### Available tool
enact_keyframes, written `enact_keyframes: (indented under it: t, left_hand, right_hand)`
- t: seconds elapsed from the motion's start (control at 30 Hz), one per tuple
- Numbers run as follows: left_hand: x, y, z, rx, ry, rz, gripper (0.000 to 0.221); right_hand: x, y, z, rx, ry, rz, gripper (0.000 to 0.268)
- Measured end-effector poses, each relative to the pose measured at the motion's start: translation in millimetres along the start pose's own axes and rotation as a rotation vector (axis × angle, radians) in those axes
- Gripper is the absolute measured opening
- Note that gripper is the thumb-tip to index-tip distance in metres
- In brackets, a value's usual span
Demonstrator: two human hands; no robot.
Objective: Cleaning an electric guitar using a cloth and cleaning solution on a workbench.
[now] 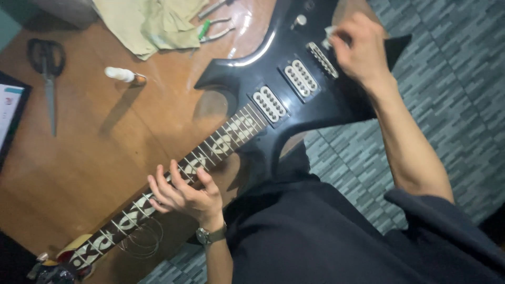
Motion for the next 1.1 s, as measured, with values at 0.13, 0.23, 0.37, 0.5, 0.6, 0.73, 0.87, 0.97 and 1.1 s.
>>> enact_keyframes:
  t: [0.13,0.23,0.37,0.5,0.6,0.73,0.87,0.97,1.1]
  left_hand:
    - [-2.4,2.3,1.1,0.014,-0.015,-0.004,0.057]
    - [-1.8,2.0,0.2,0.014,-0.020,0.009,0.056]
    - [-1.7,4.0,-0.6,0.009,0.019,0.017,0.051]
    - [-5.2,4.1,-2.4,0.046,0.038,0.026,0.055]
    - [-4.8,3.7,-7.9,0.006,0.007,0.019,0.053]
    - [-5.2,3.5,-2.2,-0.002,0.025,0.011,0.052]
    - [-4.7,4.8,-1.6,-0.005,0.006,0.000,0.054]
    - [-6.5,2.0,-3.9,-0.001,-0.002,-0.002,0.054]
    - [-5.1,3.5,-1.9,-0.014,-0.010,0.008,0.053]
  right_hand:
    - [-3.1,-5.1,3.1,0.015,0.025,0.087,0.008]
    - [-4.5,-9.1,8.5,0.019,0.088,0.126,0.007]
    - [17.8,-13.6,26.3,0.089,0.241,0.327,0.011]
    - [86.8,1.0,27.8,0.185,0.218,0.801,0.006]
    - [123.2,9.8,15.7,0.202,-0.345,0.649,0.008]
    - [81.2,19.1,-13.0,0.211,-0.148,0.313,0.005]
    - [5.6,10.0,4.8,0.100,0.021,0.067,0.005]
    - [-5.5,-2.6,9.8,0.063,0.063,0.038,0.005]
    - [-0.8,5.1,6.2,0.156,0.112,0.087,0.008]
Point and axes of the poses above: each hand's wrist, its own y-axis away from the middle knuckle, its own z-axis out of the palm, x = y × z, the point moved 9 cm from there along -y, towards the middle knuckle, and after that the axes turned 1 degree about x, right-handed, at the moved point
